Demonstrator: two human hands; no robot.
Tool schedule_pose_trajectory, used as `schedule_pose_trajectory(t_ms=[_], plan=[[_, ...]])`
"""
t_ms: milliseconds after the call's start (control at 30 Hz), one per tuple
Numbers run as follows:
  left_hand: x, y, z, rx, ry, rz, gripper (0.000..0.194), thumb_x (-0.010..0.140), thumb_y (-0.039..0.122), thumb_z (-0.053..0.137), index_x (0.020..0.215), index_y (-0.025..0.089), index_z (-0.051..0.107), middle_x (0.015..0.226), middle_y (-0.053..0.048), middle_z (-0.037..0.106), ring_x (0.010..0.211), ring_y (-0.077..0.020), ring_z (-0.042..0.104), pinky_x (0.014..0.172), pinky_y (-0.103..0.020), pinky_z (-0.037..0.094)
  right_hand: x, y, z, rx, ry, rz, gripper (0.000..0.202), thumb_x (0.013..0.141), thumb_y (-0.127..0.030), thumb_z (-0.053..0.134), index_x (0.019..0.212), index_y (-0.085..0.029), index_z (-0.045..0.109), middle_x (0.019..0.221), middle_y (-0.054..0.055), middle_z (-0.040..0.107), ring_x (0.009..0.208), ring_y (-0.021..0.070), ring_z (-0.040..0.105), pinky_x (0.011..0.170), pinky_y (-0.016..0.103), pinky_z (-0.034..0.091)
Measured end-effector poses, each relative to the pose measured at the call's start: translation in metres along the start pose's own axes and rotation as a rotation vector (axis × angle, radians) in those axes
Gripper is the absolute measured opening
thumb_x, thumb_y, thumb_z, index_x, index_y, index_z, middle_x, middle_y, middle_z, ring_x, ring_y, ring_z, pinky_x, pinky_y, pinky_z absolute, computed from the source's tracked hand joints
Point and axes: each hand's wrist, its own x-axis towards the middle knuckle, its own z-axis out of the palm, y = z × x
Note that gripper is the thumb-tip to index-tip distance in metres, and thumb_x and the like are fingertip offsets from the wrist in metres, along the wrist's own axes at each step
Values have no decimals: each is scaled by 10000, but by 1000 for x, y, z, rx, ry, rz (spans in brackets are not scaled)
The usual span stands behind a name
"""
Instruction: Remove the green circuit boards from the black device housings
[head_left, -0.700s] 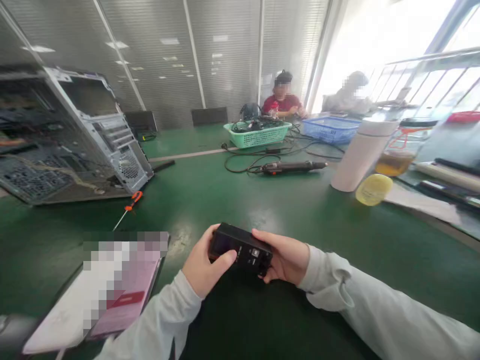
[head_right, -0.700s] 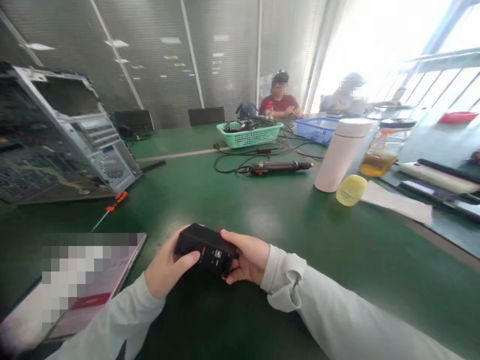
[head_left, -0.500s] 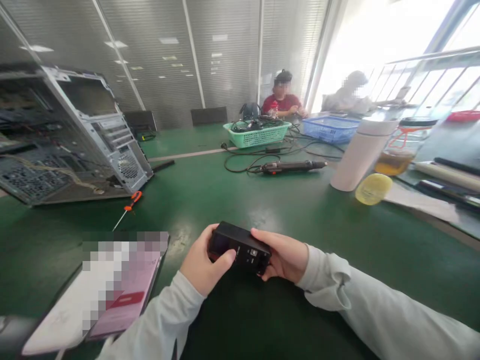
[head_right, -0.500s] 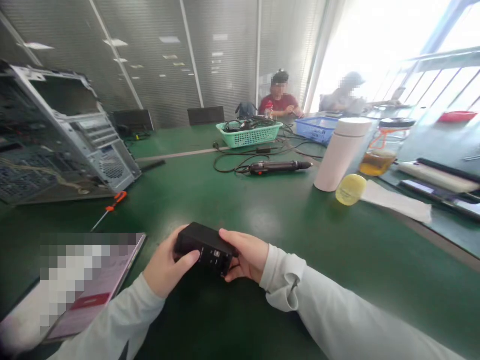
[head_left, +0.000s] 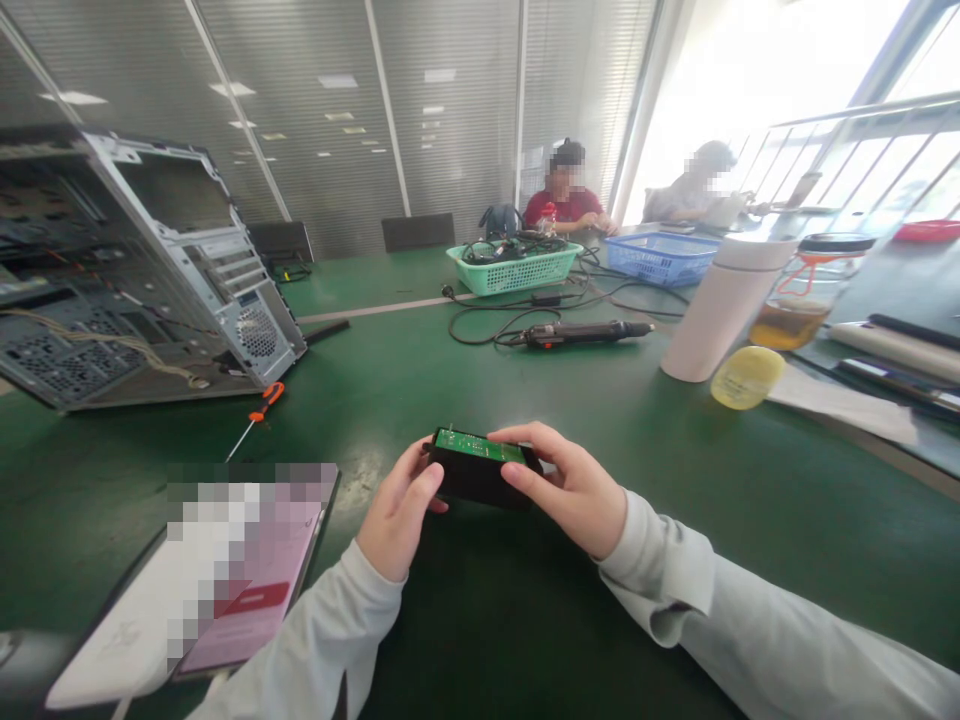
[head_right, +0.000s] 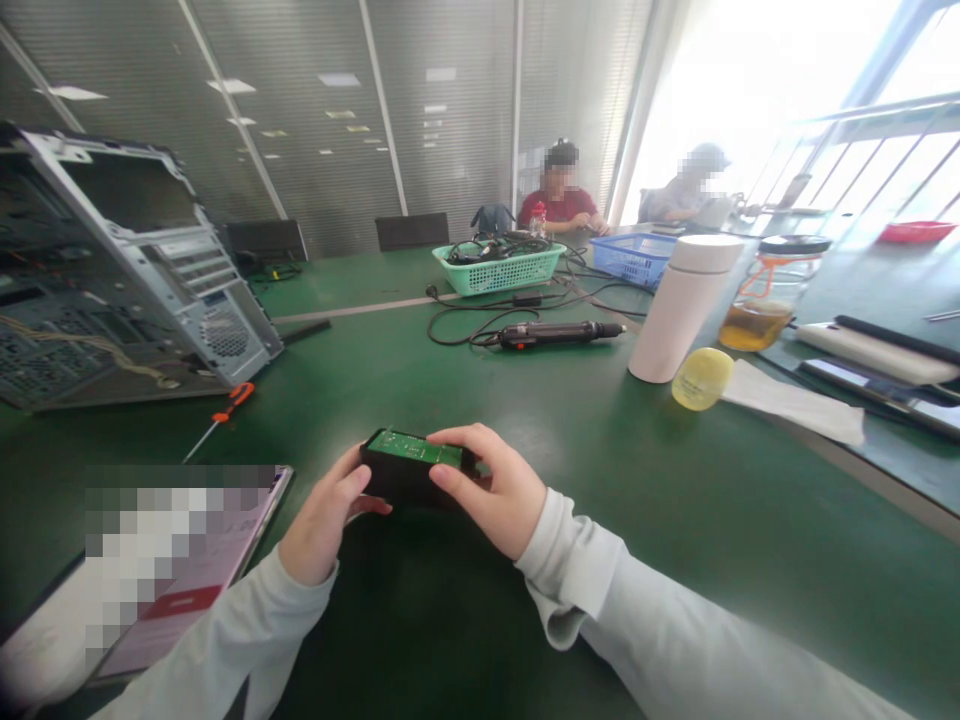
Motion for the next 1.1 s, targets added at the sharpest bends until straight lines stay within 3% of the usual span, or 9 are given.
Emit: schedule_pose_trajectory(t_ms=[133, 233, 367, 567, 800, 933, 1100], plan=[[-2, 1, 2, 38, 8, 97, 511, 752, 409, 620, 1194, 175, 513, 1128, -96, 600, 967, -226, 591, 660, -267, 516, -1, -6, -4, -349, 27, -317, 282, 899, -262, 507, 1174, -201, 528, 1101, 72, 534, 972, 187, 519, 815, 325, 481], [-2, 1, 2, 37, -16, 166, 477, 749, 348, 648, 1174, 187, 499, 1166, -106, 582, 1013, -226, 588, 778, -303, 507, -1, -6, -4, -447, 45, -411, 291, 908, -220, 494, 1199, -200, 486, 1137, 75, 520, 1022, 199, 488, 883, 357, 450], [-3, 1, 3, 8, -14, 219, 371, 759, 312, 653, 1080, 208, 499, 1167, -86, 579, 988, -196, 602, 824, -298, 489, -2, -5, -4, -449, 42, -409, 335, 891, -189, 497, 1222, -193, 447, 1152, 77, 500, 1054, 201, 465, 905, 360, 439], [-6, 2, 6, -65, -11, 194, 262, 742, 269, 663, 949, 203, 516, 1165, -76, 588, 973, -185, 618, 811, -286, 504, -4, -5, -2, -485, 43, -369, 367, 866, -213, 510, 1227, -181, 453, 1146, 79, 505, 1044, 201, 485, 904, 362, 446], [-6, 3, 1, 74, -138, 163, 251, 744, 266, 660, 930, 195, 507, 1207, -106, 570, 1005, -206, 620, 838, -321, 510, -3, 0, -2, -591, -32, -293, 467, 769, -343, 721, 1163, -198, 517, 1055, 54, 563, 975, 190, 523, 862, 336, 467], [-5, 3, 2, 51, -85, 143, 195, 746, 271, 630, 885, 192, 519, 1148, -101, 621, 972, -209, 638, 853, -349, 508, -3, -3, -3, -600, -20, -269, 390, 767, -322, 716, 1096, -190, 552, 1005, 44, 581, 930, 185, 529, 836, 330, 460], [0, 2, -2, 188, -79, 171, 188, 749, 288, 641, 894, 181, 589, 1116, -112, 653, 1052, -241, 609, 946, -411, 459, -3, -3, -2, -578, 10, -220, 350, 765, -294, 695, 1073, -188, 568, 973, 40, 587, 907, 178, 537, 819, 317, 450]])
